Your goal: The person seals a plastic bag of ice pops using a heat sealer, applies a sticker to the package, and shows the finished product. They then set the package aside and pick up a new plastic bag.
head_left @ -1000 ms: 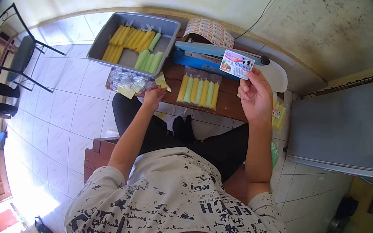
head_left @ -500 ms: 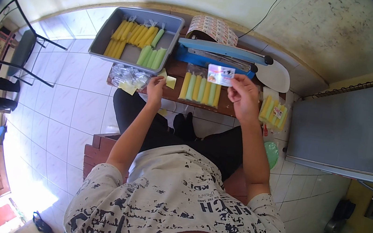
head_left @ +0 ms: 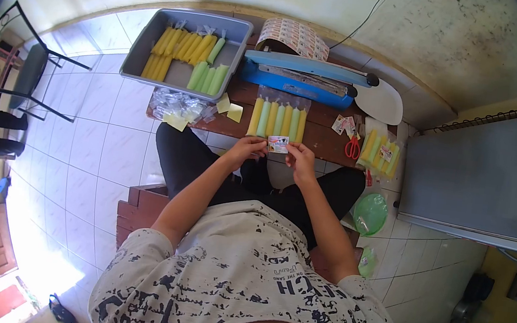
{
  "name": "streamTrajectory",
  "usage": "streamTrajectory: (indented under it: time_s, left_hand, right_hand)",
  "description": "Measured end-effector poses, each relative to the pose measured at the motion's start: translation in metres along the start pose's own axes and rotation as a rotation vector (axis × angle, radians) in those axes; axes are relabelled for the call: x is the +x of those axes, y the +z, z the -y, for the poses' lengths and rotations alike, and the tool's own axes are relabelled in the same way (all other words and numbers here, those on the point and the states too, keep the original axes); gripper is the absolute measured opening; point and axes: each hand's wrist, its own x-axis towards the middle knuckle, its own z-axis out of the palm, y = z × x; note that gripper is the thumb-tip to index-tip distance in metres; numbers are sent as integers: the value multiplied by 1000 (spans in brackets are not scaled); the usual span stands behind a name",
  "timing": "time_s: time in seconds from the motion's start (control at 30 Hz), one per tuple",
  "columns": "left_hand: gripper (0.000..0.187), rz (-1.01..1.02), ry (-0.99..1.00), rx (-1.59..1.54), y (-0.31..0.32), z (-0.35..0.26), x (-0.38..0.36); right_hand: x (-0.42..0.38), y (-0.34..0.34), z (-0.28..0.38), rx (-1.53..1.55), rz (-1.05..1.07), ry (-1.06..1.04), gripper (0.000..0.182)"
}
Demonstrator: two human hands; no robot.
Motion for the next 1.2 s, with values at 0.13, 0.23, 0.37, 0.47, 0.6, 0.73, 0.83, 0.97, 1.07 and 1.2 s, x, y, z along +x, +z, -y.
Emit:
streamTrajectory:
  time_s: [0.13, 0.23, 0.37, 0.47, 0.6, 0.73, 0.83, 0.97, 1.07, 1.2]
  left_hand:
    - [28, -34, 41, 39, -6, 6, 13]
    - [26, -43, 46, 112, -5, 1, 21]
    - [26, -158, 74, 46, 7, -9, 26]
    - [28, -119, 39, -75, 11, -18, 28]
    - [29, -108, 61, -39, 5, -11, 41]
    - [25, -156, 96, -5, -1, 3, 44]
    - [22, -240, 140, 183, -1, 7, 39]
    - [21, -369, 210, 336, 3, 11, 41]
    - [24, -430, 230, 392, 6, 4, 42]
    - [31, -479, 279, 491, 8, -10, 49]
  right_hand:
    - [6, -2, -7, -1, -27, -7, 14]
    - [19, -6, -9, -33, -21, -19, 13]
    - [31, -2, -2, -84, 10, -31, 11]
    - [37, 1, 1, -58, 29, -28, 12]
    - [41, 2, -3, -29, -20, -41, 15]
    - [42, -7, -18, -110, -52, -36, 15]
    - [39, -11, -26, -192, -76, -31, 14]
    - [38, -11, -31, -283, -97, -75, 15]
    - [44, -11, -33, -314, -93, -115, 15]
    - [56, -8, -25, -380, -116, -158, 15]
